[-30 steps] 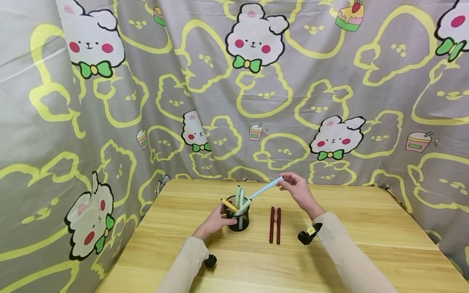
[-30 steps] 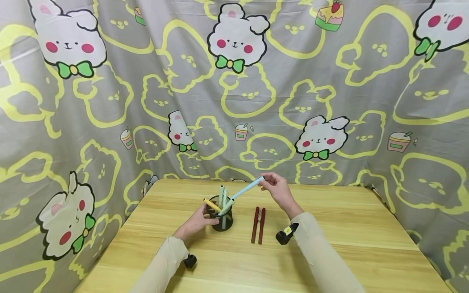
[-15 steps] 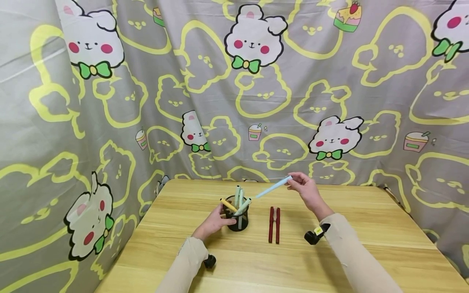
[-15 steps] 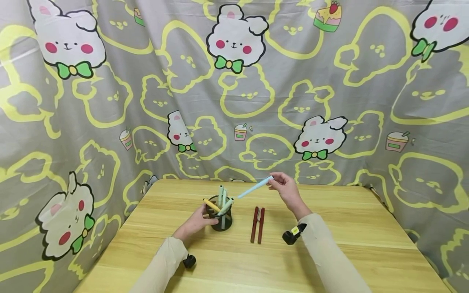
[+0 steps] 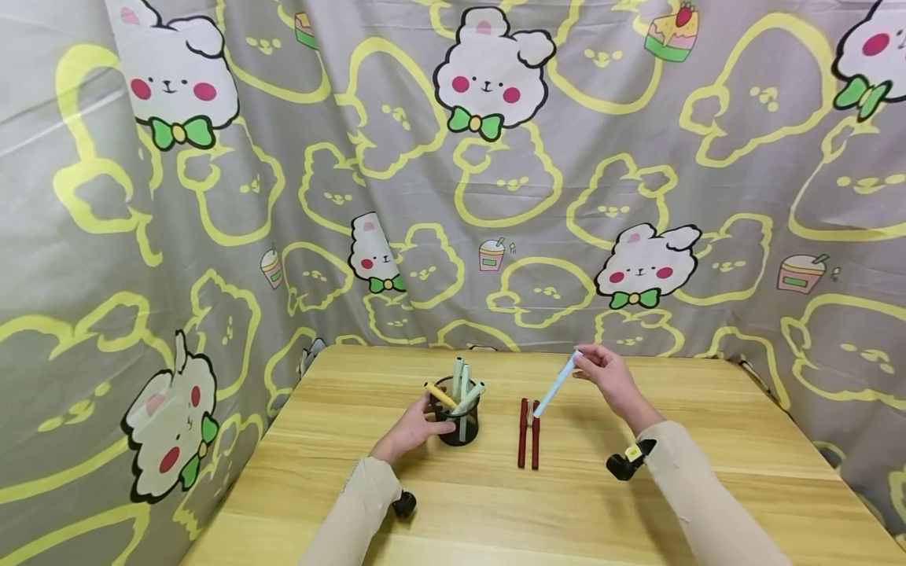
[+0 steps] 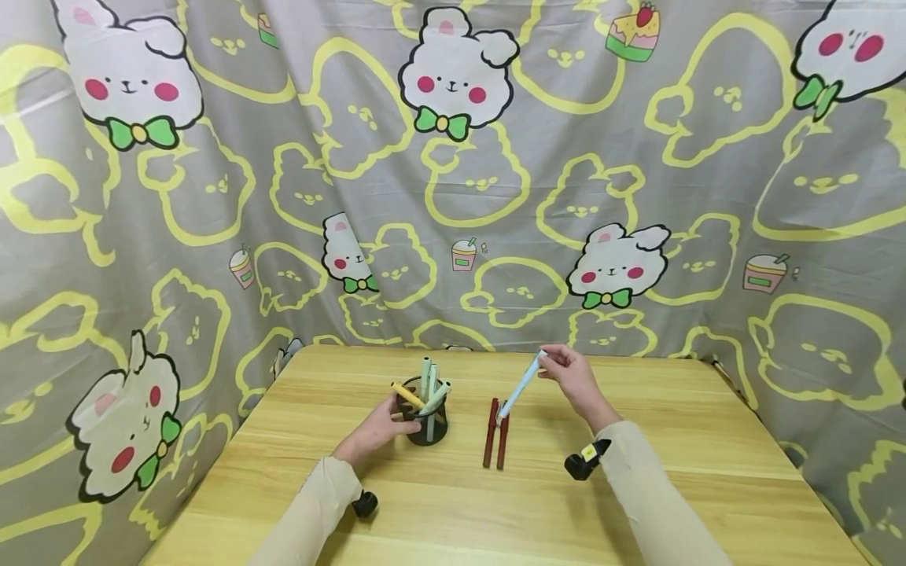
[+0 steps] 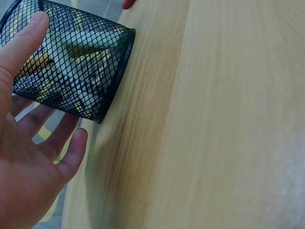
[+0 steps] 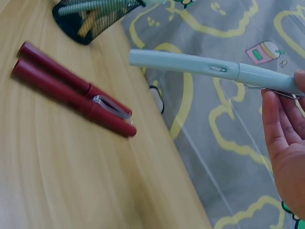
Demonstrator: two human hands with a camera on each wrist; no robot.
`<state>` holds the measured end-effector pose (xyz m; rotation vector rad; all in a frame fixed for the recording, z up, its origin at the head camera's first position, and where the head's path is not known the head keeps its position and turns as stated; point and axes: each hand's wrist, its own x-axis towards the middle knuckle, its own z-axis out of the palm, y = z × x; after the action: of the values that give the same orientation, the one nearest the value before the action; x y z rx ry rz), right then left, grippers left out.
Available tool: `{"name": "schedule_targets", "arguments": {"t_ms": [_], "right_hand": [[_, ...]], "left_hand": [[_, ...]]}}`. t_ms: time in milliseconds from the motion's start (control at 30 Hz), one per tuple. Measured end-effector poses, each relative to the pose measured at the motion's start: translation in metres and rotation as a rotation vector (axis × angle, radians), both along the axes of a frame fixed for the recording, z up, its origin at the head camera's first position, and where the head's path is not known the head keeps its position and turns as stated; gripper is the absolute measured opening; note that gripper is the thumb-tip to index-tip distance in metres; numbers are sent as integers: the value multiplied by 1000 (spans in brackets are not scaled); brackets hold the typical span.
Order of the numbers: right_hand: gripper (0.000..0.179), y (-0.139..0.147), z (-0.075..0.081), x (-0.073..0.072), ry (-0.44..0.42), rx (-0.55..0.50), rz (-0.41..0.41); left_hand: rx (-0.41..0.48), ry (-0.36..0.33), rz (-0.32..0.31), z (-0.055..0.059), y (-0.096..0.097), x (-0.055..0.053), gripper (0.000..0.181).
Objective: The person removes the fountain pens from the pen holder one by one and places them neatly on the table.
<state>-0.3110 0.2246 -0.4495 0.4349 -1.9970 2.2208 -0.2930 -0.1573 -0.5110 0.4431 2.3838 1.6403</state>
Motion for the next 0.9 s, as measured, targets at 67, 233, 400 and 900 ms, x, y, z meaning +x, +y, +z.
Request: {"name": "schedule_targets", "arguments": {"t_ms": [67, 233, 400, 900], "right_hand": [[15, 4, -3, 0, -5, 13, 4], [11, 13, -10, 1, -28, 53, -5], [22, 18, -14, 1, -58, 90, -12], [26, 20, -28, 4, -145, 169, 18]], "left_hand": [[-7, 6, 1, -1, 0, -1, 78], [-13, 11, 4, 1, 0, -1, 78], [-19, 15, 4, 1, 1, -1, 79], [7, 13, -7, 11, 2, 7, 72]]}}
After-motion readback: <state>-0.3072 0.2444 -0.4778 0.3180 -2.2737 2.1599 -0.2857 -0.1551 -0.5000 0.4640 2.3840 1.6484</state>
